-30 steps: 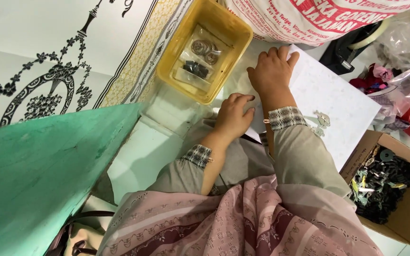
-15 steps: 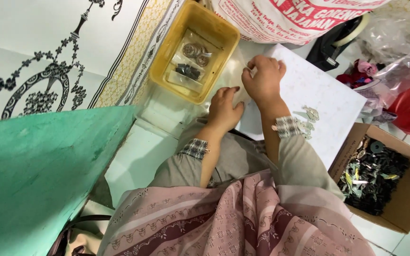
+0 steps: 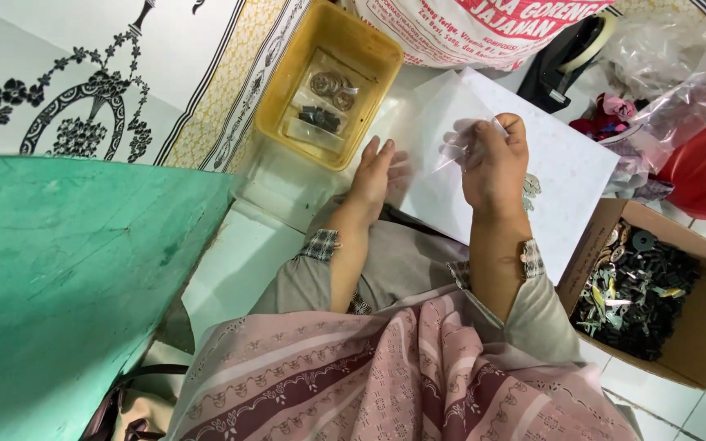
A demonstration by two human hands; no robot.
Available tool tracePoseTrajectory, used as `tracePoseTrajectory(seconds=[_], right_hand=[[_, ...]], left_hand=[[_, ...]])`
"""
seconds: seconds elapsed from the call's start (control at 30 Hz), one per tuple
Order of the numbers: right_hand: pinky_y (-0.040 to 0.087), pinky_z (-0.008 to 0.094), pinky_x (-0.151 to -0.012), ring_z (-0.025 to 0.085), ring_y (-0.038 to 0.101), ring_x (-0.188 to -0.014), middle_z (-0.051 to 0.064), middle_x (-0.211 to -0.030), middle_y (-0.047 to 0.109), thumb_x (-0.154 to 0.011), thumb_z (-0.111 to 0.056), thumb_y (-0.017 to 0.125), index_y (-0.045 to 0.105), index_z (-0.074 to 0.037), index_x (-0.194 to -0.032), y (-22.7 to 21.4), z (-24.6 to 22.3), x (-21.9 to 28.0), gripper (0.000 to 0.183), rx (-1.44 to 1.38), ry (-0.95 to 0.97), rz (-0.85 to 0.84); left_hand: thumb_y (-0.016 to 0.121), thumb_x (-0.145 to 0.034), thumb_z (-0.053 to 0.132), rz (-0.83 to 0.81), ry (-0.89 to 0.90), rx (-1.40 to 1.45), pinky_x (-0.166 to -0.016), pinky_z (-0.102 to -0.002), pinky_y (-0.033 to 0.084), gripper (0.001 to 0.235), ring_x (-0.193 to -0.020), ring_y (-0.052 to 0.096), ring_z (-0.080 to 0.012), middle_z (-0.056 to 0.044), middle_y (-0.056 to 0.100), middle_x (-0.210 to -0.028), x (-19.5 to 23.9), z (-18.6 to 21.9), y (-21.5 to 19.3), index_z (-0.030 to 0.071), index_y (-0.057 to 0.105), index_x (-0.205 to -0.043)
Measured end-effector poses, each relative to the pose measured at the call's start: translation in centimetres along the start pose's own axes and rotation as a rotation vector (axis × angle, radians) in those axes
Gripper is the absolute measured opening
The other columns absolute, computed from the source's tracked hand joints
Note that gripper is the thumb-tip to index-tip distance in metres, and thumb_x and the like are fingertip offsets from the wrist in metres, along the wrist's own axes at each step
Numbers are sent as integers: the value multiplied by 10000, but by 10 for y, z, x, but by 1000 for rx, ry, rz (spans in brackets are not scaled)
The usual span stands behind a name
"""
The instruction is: The person selects small metal hardware pieces from a cardboard box and places them into a clear plastic bag. They then seal the bag and place it into a yellow plastic container. The person repeats this process with another set of hardware pieces.
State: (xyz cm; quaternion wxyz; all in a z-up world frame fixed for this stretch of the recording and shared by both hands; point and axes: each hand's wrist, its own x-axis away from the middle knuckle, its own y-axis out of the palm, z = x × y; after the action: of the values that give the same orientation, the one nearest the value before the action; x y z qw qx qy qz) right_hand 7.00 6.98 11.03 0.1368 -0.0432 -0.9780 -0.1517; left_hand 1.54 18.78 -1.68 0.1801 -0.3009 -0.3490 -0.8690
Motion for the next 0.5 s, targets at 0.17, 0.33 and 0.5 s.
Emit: tracePoseTrajectory(seconds=[0.17, 0.33, 0.5], right_hand=[[463, 271, -423, 167, 573, -464, 152, -756, 680, -932, 32, 619, 447, -158, -994, -8, 28, -33, 264, 41, 1, 68], [539, 271, -460, 184, 646, -520, 128, -735, 667, -936, 15, 647, 463, -116, -1001, -31, 65, -61, 235, 343, -36, 41], [505, 619, -1034, 514, 469, -1320, 254, -1478, 409, -921, 59, 787, 502, -21, -1437, -8, 32, -17, 595, 1007, -508, -142]], left_hand=[[638, -1015, 212, 44, 140, 209, -718, -297, 623, 344, -828, 753, -207, -114, 752, -945, 2, -8, -13, 75, 597, -1327], [648, -1013, 188, 127, 333, 232, -699, -256, 642, 119, -756, 759, -160, -83, 760, -854, 4, -24, -25, 98, 701, -1069], [705, -966, 141, 215, 453, 56, -561, -167, 525, 59, -601, 647, -95, -78, 722, -739, 10, -10, -22, 83, 713, -969]])
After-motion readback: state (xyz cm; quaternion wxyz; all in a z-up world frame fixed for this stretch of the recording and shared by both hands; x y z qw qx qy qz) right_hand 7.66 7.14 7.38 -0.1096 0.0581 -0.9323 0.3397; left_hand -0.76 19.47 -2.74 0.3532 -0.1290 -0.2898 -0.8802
